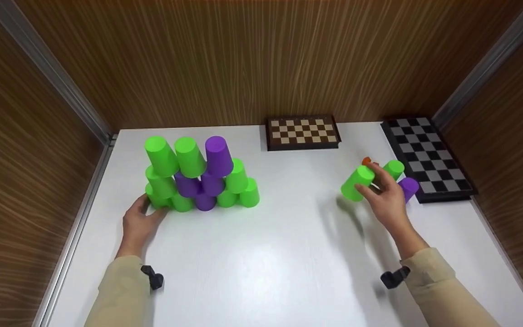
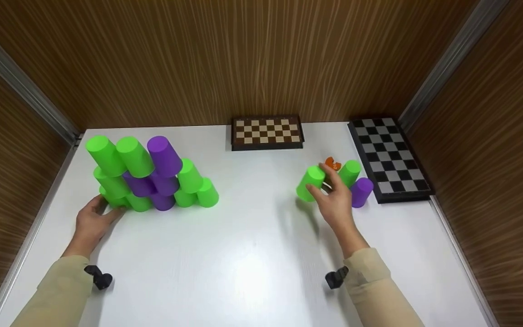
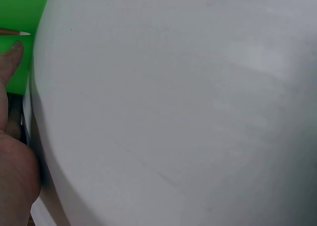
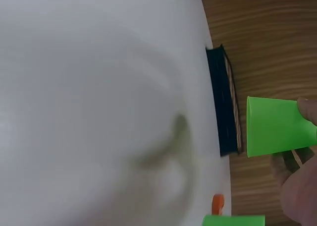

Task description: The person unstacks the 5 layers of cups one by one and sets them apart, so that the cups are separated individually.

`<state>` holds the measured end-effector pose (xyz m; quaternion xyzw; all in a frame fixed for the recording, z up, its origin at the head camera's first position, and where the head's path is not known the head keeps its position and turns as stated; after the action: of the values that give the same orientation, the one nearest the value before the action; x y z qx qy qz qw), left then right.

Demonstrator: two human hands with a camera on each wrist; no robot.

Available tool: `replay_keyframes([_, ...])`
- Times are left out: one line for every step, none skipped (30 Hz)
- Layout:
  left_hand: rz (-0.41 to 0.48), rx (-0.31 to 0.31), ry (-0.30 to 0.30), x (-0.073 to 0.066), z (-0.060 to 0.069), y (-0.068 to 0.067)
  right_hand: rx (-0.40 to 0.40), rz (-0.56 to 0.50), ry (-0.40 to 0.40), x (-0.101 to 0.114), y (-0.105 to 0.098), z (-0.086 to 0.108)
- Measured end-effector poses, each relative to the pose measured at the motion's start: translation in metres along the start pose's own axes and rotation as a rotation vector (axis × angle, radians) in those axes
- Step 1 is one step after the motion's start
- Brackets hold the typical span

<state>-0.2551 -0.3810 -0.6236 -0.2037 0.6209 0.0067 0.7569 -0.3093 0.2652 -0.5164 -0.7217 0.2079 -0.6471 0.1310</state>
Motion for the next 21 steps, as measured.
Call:
replay_keyframes([0.0, 0.0, 0.001, 0.0, 0.0, 0.0, -0.003, 0.022, 0.01, -0.005, -0.004, 0.002])
replay_keyframes([0.0, 0.002, -0.002, 0.0, 0.0, 0.0, -0.005, 0.043, 0.017, -0.01, -0.009, 0.004])
replay_keyframes([-0.002, 0.003, -0.004, 0.0, 0.0, 0.0, -0.011, 0.063, 0.025, -0.015, -0.013, 0.005])
replay_keyframes([-0.003, 0.004, -0.006, 0.0, 0.0, -0.001, -0.016, 0.086, 0.032, -0.019, -0.017, 0.007])
replay_keyframes([-0.006, 0.004, -0.005, 0.0, -0.001, -0.001, -0.022, 0.101, 0.04, -0.024, -0.022, 0.009])
replay_keyframes([-0.008, 0.005, -0.005, -0.001, -0.001, 0.0, -0.03, 0.11, 0.045, -0.027, -0.026, 0.011])
replay_keyframes([-0.008, 0.005, -0.004, -0.001, -0.001, 0.0, -0.036, 0.119, 0.052, -0.031, -0.03, 0.013])
replay_keyframes([-0.008, 0.003, -0.003, -0.001, -0.001, 0.0, -0.04, 0.124, 0.061, -0.035, -0.034, 0.015])
replay_keyframes([-0.006, 0.0, -0.001, -0.001, -0.001, 0.0, -0.044, 0.131, 0.071, -0.038, -0.038, 0.017])
replay_keyframes([-0.001, 0.0, 0.001, -0.001, -0.001, 0.001, -0.046, 0.142, 0.08, -0.041, -0.041, 0.02])
replay_keyframes([0.003, 0.0, 0.001, 0.0, -0.001, 0.001, -0.047, 0.151, 0.089, -0.044, -0.045, 0.022])
replay_keyframes([0.008, 0.001, 0.003, 0.0, -0.001, 0.002, -0.048, 0.16, 0.097, -0.047, -0.049, 0.025])
replay_keyframes([0.013, 0.002, 0.003, 0.0, -0.002, 0.002, -0.05, 0.168, 0.106, -0.05, -0.052, 0.027])
replay_keyframes([0.016, 0.001, 0.004, 0.0, -0.002, 0.003, -0.054, 0.173, 0.114, -0.053, -0.056, 0.03])
replay_keyframes([0.02, 0.001, 0.003, 0.0, -0.002, 0.003, -0.057, 0.172, 0.121, -0.056, -0.059, 0.032])
replay_keyframes([0.022, 0.0, 0.005, 0.0, -0.002, 0.003, -0.062, 0.171, 0.127, -0.059, -0.062, 0.034])
replay_keyframes([0.024, 0.001, 0.008, 0.0, -0.002, 0.003, -0.063, 0.165, 0.134, -0.062, -0.065, 0.036])
replay_keyframes([0.026, -0.002, 0.009, 0.0, -0.002, 0.002, -0.066, 0.162, 0.139, -0.065, -0.068, 0.037])
replay_keyframes([0.024, -0.006, 0.01, 0.0, -0.002, 0.001, -0.07, 0.159, 0.145, -0.068, -0.071, 0.039])
replay_keyframes([0.022, -0.009, 0.01, 0.0, -0.002, 0.001, -0.071, 0.161, 0.15, -0.07, -0.073, 0.04])
replay_keyframes([0.021, -0.01, 0.009, 0.001, -0.002, 0.0, -0.072, 0.161, 0.155, -0.072, -0.075, 0.041])
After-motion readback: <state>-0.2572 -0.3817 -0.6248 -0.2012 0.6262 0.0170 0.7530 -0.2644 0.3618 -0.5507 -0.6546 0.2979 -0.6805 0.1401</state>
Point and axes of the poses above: each hand's wrist, its own z-axis away from the middle knuckle, its own y-axis out of the palm, x = y × z, the point moved 8 cm from there along -z, towards the middle knuckle, and after that the axes turned 9 degrees about z, right-handed, at the moved point
